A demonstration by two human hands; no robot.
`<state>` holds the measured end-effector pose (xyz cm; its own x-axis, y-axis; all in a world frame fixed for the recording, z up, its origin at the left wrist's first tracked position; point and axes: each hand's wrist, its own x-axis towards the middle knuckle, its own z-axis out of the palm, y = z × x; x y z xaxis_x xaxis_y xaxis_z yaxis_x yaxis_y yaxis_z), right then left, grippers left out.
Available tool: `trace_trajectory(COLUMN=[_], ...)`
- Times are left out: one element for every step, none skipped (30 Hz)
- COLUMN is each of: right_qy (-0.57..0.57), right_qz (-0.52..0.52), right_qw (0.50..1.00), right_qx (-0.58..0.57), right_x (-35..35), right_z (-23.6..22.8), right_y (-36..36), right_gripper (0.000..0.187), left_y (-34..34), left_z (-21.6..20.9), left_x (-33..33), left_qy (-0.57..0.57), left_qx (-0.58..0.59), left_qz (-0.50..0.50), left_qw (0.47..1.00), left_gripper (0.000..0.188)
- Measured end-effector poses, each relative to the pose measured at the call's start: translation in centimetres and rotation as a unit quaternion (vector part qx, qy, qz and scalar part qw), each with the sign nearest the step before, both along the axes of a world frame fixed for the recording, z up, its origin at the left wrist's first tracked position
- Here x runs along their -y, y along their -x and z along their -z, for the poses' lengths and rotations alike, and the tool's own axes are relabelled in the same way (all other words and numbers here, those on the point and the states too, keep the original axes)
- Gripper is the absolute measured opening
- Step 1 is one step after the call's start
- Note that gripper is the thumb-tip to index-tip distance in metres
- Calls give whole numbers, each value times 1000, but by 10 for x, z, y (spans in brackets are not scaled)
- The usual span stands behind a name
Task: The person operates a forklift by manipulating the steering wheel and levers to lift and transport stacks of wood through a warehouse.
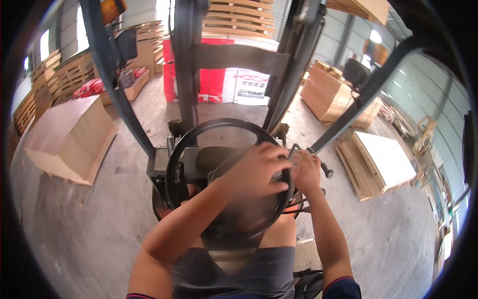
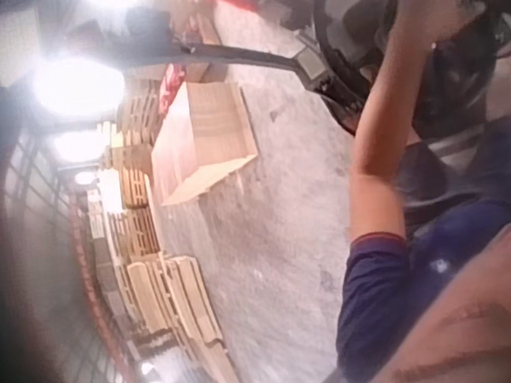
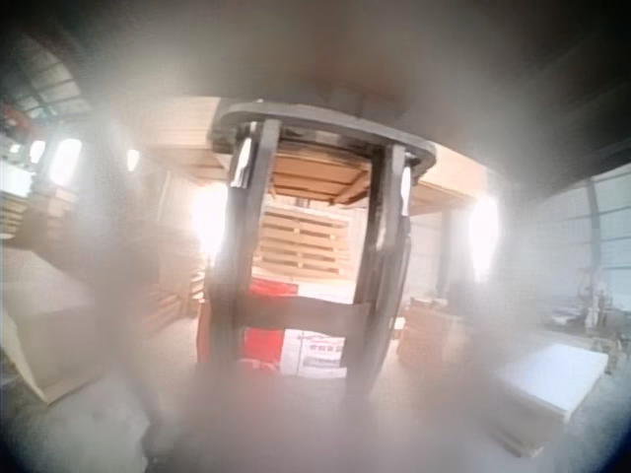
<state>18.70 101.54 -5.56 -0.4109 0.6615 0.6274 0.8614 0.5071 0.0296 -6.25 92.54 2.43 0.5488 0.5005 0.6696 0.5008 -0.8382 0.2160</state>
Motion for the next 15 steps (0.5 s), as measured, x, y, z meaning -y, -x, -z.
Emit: trace_trajectory(right_qy=[-15, -18, -21, -28, -34, -49, -66, -49, -32, -44, -50, -37, -24, -12, -1], right_qz=[-10, -9, -10, -8, -13, -18, 18, 32, 48, 47, 43, 39, 49, 50, 54], right_qw=[1000, 1000, 1000, 1000, 999, 998, 996, 996, 996, 995, 994, 994, 995, 994, 994], right_qx=[7, 1, -5, -4, -3, -23, -54, -63, -72, -77, -85, -92, -88, -92, -96], right_x=[-2, -4, -8, -12, -17, -25, -24, -29, -33, -36, -41, -47, -51, -56, -60], right_z=[-4, -8, -10, -14, -14, -12, -17, -18, -20, -25, -26, -30, -33, -34, -36], right_y=[-2, -2, -2, -12, -19, -24, -28, -28, -30, -32, -30, -28, -25, -24, -21], right_gripper=[37, 36, 36, 35, 34, 31, 26, 23, 20, 16, 13, 9, 8, 8, 8], left_y=[3, 9, 14, 13, 15, 16, 17, 21, 23, 25, 27, 28, 23, 14, 9], left_z=[5, 9, 13, 14, 18, 22, 23, 26, 34, 44, 56, 67, 74, 81, 84], left_x=[6, 14, 24, 33, 47, 60, 69, 78, 85, 96, 108, 113, 119, 124, 126], left_qy=[20, 42, 63, 93, 126, 158, 176, 197, 217, 304, 394, 370, 327, 284, 241], left_qx=[-10, -21, -31, -54, -78, -100, -98, -96, -93, -54, -12, 110, 113, 113, 113], left_qz=[35, 65, 95, 101, 100, 101, 122, 141, 161, 154, 143, 169, 174, 183, 193], left_qw=[999, 997, 993, 989, 984, 977, 972, 965, 958, 938, 908, 907, 922, 934, 944], left_gripper=[45, 41, 37, 36, 36, 35, 33, 31, 29, 26, 23, 15, 13, 11, 10])
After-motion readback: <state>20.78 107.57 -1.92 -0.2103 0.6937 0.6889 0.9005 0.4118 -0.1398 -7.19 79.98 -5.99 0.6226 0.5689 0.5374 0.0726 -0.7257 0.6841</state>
